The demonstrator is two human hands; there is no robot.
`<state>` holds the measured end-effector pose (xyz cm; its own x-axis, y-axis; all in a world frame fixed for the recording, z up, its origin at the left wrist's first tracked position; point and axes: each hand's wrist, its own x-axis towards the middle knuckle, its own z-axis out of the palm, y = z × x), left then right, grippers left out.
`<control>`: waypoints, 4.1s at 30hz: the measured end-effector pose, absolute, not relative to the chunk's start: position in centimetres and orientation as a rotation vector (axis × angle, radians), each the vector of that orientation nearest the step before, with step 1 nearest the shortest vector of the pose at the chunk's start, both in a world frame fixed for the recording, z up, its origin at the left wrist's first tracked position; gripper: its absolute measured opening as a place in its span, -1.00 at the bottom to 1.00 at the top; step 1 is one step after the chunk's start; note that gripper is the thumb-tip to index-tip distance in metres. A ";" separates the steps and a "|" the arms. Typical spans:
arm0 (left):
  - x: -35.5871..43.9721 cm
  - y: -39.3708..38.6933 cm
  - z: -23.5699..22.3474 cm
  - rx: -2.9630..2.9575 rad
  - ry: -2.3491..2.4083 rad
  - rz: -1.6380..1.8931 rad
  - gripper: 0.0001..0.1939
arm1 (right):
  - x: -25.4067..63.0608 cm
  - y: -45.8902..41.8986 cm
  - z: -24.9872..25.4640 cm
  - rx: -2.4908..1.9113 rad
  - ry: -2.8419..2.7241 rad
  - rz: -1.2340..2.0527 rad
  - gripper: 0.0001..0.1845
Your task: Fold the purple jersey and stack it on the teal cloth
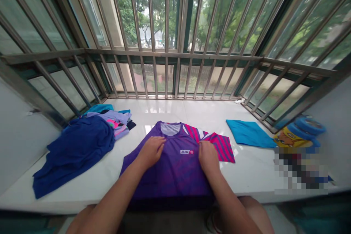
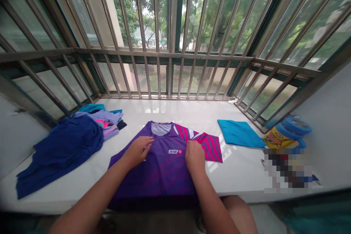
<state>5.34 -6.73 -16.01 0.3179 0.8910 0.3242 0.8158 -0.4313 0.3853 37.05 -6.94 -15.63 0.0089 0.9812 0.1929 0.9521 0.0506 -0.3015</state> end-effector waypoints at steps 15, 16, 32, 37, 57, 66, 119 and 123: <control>14.8 2.7 -19.7 2.390 1.657 0.488 -0.46 | 49.1 -3.1 -15.5 -2.221 -1.571 0.217 -0.54; 14.8 2.6 -19.7 2.390 1.654 0.484 -0.46 | 48.4 -4.1 -15.5 -2.073 -1.628 0.152 -0.54; 14.2 3.7 -20.0 2.147 1.609 0.715 -0.60 | 43.7 -14.5 -15.1 -1.395 -2.440 0.104 -0.83; 13.7 5.9 -18.4 1.927 1.644 0.883 -0.57 | 43.4 -11.0 -15.2 -1.701 -2.263 0.024 -0.74; 17.8 9.7 -17.7 2.178 1.412 0.673 -0.63 | 43.3 -9.0 -17.4 -1.750 -2.269 0.038 -0.68; 6.4 8.1 -15.7 1.997 1.939 0.685 -0.57 | 42.9 -6.1 -16.1 -1.664 -2.197 0.144 -0.75; 2.0 -15.4 -19.1 2.108 1.661 0.856 -0.86 | 34.8 -9.5 -16.7 -1.749 -1.979 0.585 -0.74; 2.3 -15.8 -18.9 2.131 1.696 0.834 -0.83 | 36.0 -10.3 -16.6 -1.768 -1.958 0.547 -0.78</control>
<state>2.34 -15.80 -18.90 0.1382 0.9565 0.2569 0.7872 -0.2635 0.5576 35.98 -10.33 -16.55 -0.0832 0.9947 0.0609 0.8190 0.1030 -0.5644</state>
